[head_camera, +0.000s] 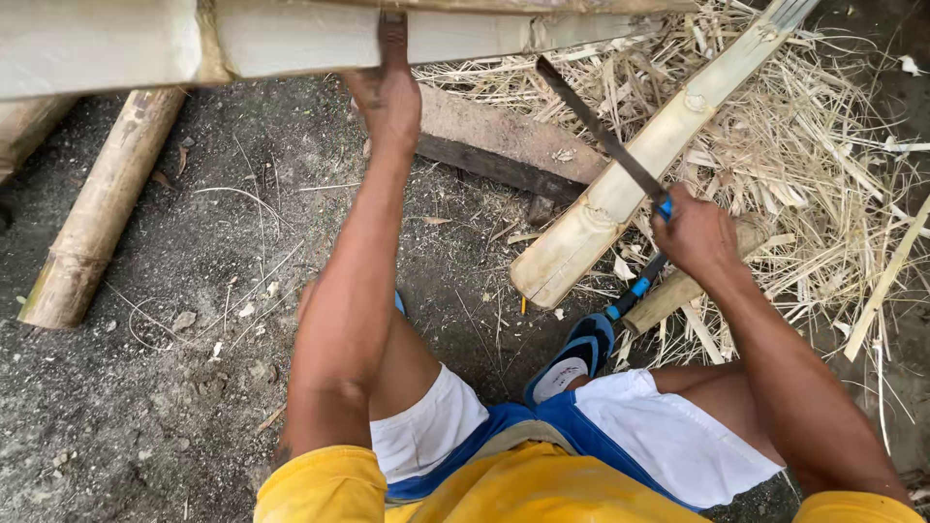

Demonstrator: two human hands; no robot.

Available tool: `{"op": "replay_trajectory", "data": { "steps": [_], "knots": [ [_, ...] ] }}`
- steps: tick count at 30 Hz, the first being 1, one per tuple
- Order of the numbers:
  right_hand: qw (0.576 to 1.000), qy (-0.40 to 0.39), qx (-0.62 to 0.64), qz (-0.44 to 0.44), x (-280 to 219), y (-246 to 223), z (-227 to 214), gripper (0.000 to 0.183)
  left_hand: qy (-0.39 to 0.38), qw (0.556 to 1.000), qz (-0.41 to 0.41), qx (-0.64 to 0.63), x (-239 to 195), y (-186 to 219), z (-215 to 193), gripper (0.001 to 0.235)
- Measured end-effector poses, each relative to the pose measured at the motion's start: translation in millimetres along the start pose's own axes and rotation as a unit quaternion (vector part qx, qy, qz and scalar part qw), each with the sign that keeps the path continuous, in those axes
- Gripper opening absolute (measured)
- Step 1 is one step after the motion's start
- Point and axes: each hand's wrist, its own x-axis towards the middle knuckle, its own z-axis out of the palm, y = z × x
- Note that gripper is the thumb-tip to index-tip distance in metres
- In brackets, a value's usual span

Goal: The person splits a bamboo pole into thin strips using a machete and a wooden mallet. They mark the bamboo with a pencil, then repeatedly strike the machete to split the pole into sections and finally into thin strips.

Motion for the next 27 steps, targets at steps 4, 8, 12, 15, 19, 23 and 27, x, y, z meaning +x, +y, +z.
{"op": "replay_trajectory", "data": {
  "steps": [4, 8, 12, 15, 19, 23, 27],
  "knots": [
    [0.969, 0.163, 0.103, -0.153, -12, -61, 34, 0.026, 0.154, 0.959, -0.224, -0.083, -27, 9, 27, 0.025],
    [0.842, 0.352, 0.133, -0.387, 6, -81, 56, 0.036, 0.176, 0.945, -0.260, -0.089, -26, 8, 17, 0.029],
    [0.995, -0.007, 0.097, 0.020, 60, -67, 61, 0.026, 0.115, 0.940, -0.310, -0.087, -28, 23, -1, 0.007],
    [0.990, 0.028, 0.137, 0.002, 61, -61, 77, 0.025, 0.207, 0.948, -0.213, -0.114, -33, 22, 14, 0.012],
    [0.875, -0.131, 0.464, 0.055, 51, -70, 76, 0.032, 0.157, 0.963, -0.187, -0.114, -21, 23, 7, 0.015],
    [0.886, -0.094, 0.452, 0.048, 21, -105, 49, 0.019, 0.191, 0.959, -0.192, -0.081, -22, 1, 15, 0.028],
    [0.958, 0.076, 0.256, -0.108, -12, -125, 15, 0.028, 0.258, 0.924, -0.231, -0.162, -16, -5, 9, 0.033]
  ]
}}
